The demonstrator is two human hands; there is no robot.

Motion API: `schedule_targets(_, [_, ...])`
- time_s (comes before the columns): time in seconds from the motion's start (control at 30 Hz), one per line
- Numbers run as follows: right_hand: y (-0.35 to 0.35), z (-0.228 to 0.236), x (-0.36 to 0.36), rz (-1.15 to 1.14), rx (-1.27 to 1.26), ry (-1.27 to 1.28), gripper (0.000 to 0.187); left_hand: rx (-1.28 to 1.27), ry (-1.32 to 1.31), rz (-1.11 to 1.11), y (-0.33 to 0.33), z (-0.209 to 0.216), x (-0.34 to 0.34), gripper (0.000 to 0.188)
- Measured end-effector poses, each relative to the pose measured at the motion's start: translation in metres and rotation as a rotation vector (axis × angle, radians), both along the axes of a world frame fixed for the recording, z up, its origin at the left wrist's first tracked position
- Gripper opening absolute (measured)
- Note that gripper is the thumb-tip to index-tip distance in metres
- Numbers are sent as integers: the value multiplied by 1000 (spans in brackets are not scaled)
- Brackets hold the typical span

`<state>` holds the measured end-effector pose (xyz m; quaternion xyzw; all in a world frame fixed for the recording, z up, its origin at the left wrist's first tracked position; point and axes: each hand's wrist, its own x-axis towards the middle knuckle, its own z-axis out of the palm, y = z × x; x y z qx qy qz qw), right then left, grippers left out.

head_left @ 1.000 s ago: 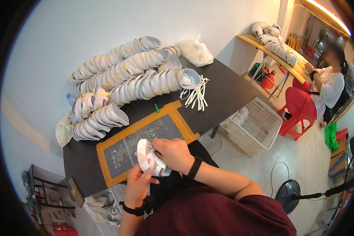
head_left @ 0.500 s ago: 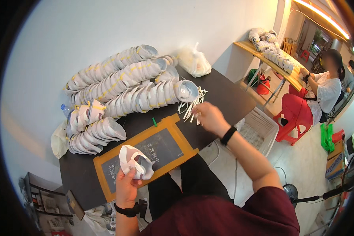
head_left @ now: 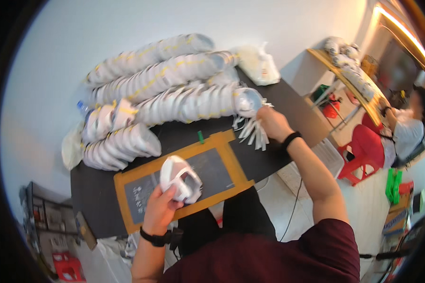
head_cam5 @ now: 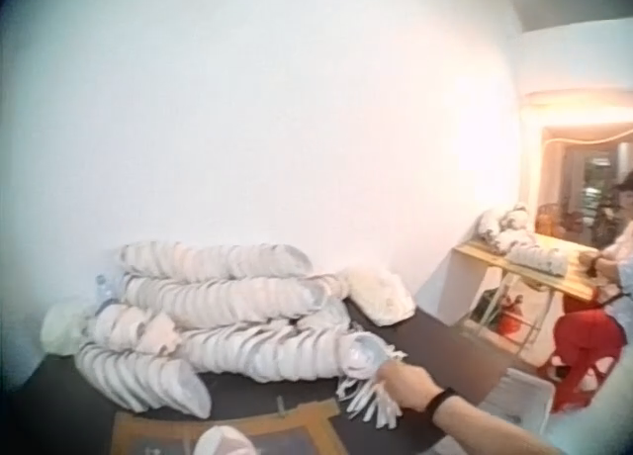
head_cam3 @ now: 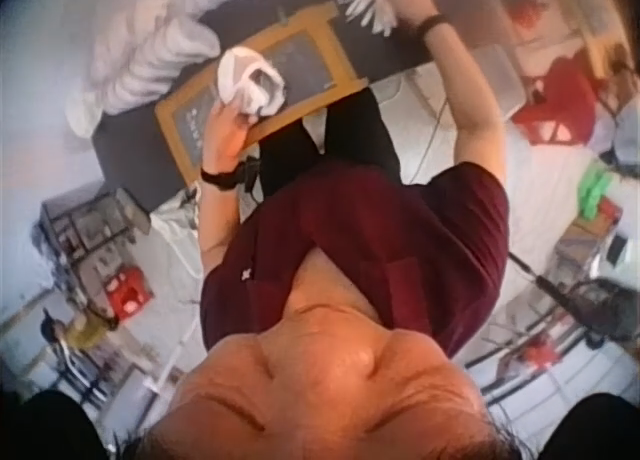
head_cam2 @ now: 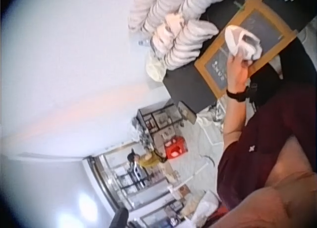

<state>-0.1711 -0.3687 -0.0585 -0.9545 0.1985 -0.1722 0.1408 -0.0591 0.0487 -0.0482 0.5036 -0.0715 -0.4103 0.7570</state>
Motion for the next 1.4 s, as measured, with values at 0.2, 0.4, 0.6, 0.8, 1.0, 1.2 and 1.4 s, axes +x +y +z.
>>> schedule_targets(0.2, [121, 45, 22, 450, 508, -190, 11, -5, -63, -52, -12, -2, 8, 30])
schedule_targets(0.4, [202, 34, 32, 465, 976, -48, 10, 25, -107, -5, -10, 1, 0, 29])
schedule_targets(0.6, [221, 28, 37, 442, 919, -36, 10, 33, -239, 14, -3, -2, -8, 26])
schedule_targets(0.8, [224, 26, 37, 425, 931, -71, 10, 66, -296, 51, -6, -2, -14, 27])
schedule_targets(1.0, [226, 31, 36, 429, 830, -34, 10, 61, -303, 87, -9, 8, -21, 25])
schedule_targets(1.2, [231, 32, 34, 411, 855, -54, 15, 151, -633, 218, -16, -8, -24, 22])
schedule_targets(1.4, [228, 43, 19, 414, 599, -133, 30, 102, -352, 283, -15, 13, -20, 23])
